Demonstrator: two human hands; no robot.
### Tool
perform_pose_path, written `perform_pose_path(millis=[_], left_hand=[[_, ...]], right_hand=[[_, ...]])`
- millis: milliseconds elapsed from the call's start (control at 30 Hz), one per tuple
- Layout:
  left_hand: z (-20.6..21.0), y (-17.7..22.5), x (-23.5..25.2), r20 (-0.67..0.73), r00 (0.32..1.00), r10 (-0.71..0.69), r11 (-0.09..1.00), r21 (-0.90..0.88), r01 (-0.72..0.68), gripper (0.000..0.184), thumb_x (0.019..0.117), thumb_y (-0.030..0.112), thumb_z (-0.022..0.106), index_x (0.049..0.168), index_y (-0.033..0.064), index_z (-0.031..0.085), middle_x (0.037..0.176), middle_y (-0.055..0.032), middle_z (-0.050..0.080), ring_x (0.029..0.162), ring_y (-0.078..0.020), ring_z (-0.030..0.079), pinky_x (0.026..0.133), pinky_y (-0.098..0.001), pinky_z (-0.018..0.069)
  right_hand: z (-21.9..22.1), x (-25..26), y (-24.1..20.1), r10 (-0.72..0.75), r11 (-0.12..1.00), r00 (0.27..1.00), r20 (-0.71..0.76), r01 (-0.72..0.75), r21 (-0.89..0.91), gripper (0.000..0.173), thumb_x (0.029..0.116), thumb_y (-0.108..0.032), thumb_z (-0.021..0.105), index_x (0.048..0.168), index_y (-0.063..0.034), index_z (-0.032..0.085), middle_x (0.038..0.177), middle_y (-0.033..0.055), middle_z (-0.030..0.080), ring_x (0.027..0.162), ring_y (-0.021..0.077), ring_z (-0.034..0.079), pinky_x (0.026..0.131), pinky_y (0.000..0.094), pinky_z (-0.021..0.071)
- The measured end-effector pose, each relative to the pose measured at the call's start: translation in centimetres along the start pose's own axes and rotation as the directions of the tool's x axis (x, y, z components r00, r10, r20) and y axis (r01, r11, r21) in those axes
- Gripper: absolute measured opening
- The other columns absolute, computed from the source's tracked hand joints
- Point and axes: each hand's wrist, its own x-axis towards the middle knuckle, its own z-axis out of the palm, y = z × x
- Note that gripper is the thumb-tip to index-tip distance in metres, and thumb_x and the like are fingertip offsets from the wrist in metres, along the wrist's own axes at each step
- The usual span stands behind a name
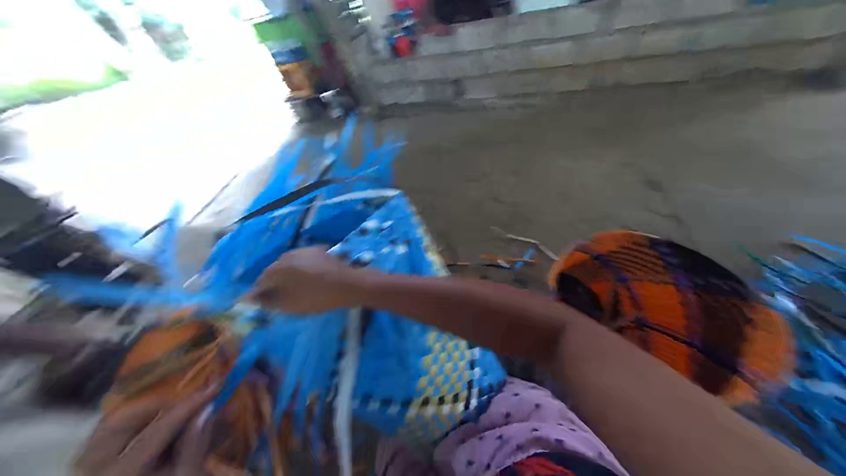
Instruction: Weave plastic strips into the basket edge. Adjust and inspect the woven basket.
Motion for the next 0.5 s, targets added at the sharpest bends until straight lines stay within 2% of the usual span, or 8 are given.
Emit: perform_pose_path(millis=[33, 100, 133, 200, 233, 367, 433, 500], left_hand=[[0.8, 0.3, 0.6, -0.127, 0.99, 0.067, 0.998, 0.015, -0.066, 0.029, 0.1027, 0.018, 0.054, 0.109, -0.0015, 0.075, 0.112, -0.023, 0.066, 0.11, -0.0237, 0.061, 0.101, -0.0351, 0.0461], [2.2, 2.2, 2.1, -0.26, 0.964, 0.052, 0.998, 0.032, -0.046, 0.027, 0.099, 0.025, 0.06, 0.101, 0.005, 0.078, 0.105, -0.0136, 0.071, 0.099, -0.0166, 0.066, 0.089, -0.0303, 0.0542], [2.6, 2.8, 2.8, -0.277, 0.96, 0.032, 0.999, 0.02, -0.028, 0.022, 0.0969, 0.023, 0.064, 0.098, 0.0056, 0.077, 0.102, -0.0103, 0.071, 0.094, -0.015, 0.068, 0.084, -0.031, 0.0571], [2.6, 2.8, 3.9, -0.288, 0.957, 0.022, 1.0, -0.005, -0.025, 0.013, 0.0924, 0.015, 0.068, 0.095, 0.0033, 0.073, 0.098, -0.0099, 0.071, 0.087, -0.0168, 0.069, 0.078, -0.0352, 0.0584], [2.3, 2.5, 4.1, -0.293, 0.956, 0.012, 1.0, -0.012, -0.016, 0.011, 0.0916, 0.011, 0.068, 0.095, 0.0024, 0.073, 0.099, -0.0106, 0.071, 0.087, -0.0177, 0.069, 0.078, -0.0364, 0.0581], [1.5, 0.8, 4.5, -0.364, 0.931, -0.03, 0.999, -0.041, 0.016, 0.007, 0.092, 0.007, 0.068, 0.095, 0.0022, 0.072, 0.096, -0.0073, 0.068, 0.085, -0.0098, 0.065, 0.078, -0.026, 0.0549], [2.5, 1.2, 5.1, -0.359, 0.933, -0.03, 0.999, -0.041, 0.016, 0.005, 0.0907, 0.005, 0.07, 0.094, 0.0017, 0.072, 0.094, -0.0091, 0.069, 0.084, -0.0142, 0.066, 0.077, -0.0312, 0.0565], [3.8, 2.1, 5.7, -0.327, 0.945, -0.015, 0.999, -0.044, 0.0, 0.004, 0.0907, 0.005, 0.071, 0.093, 0.002, 0.073, 0.095, -0.0108, 0.069, 0.086, -0.0181, 0.068, 0.078, -0.0358, 0.0574]], right_hand=[[0.4, 0.2, 0.5, -0.048, 0.999, 0.998, -0.029, 0.048, -0.009, 0.03, 0.106, -0.019, 0.054, 0.103, 0.0006, 0.076, 0.101, 0.0172, 0.074, 0.102, 0.0327, 0.07, 0.089, 0.055, 0.0521], [1.5, 0.8, 1.4, -0.126, 0.992, 0.989, -0.081, 0.124, -0.023, 0.037, 0.1056, -0.025, 0.053, 0.095, 0.0022, 0.075, 0.091, 0.0186, 0.073, 0.094, 0.0354, 0.07, 0.084, 0.0575, 0.0523], [2.1, 1.1, 1.9, -0.171, 0.985, 0.978, -0.121, 0.167, -0.043, 0.04, 0.1052, -0.027, 0.052, 0.088, 0.002, 0.073, 0.084, 0.0178, 0.071, 0.087, 0.0353, 0.07, 0.078, 0.0575, 0.0527], [2.8, 1.5, 2.5, -0.233, 0.972, 0.957, -0.175, 0.221, -0.081, 0.043, 0.1041, -0.029, 0.053, 0.078, 0.0017, 0.069, 0.073, 0.0162, 0.067, 0.076, 0.0344, 0.069, 0.068, 0.0563, 0.0525], [2.8, 1.5, 2.7, -0.24, 0.97, 0.954, -0.179, 0.228, -0.083, 0.044, 0.104, -0.029, 0.053, 0.077, 0.002, 0.068, 0.071, 0.0159, 0.065, 0.073, 0.0341, 0.067, 0.066, 0.0558, 0.0516], [2.8, 1.7, 3.2, -0.242, 0.97, 0.952, -0.187, 0.232, -0.073, 0.049, 0.104, -0.032, 0.05, 0.066, -0.0022, 0.059, 0.058, 0.0086, 0.052, 0.059, 0.0257, 0.057, 0.056, 0.047, 0.044], [2.9, 1.9, 2.8, -0.226, 0.974, 0.962, -0.151, 0.219, -0.06, 0.05, 0.1047, -0.033, 0.049, 0.065, -0.0031, 0.058, 0.058, 0.0075, 0.051, 0.059, 0.0246, 0.056, 0.056, 0.0456, 0.043], [3.0, 2.0, 2.1, -0.208, 0.978, 0.972, -0.114, 0.203, -0.049, 0.05, 0.1053, -0.032, 0.049, 0.068, -0.0017, 0.061, 0.061, 0.0096, 0.055, 0.064, 0.0266, 0.059, 0.058, 0.0473, 0.0444]])
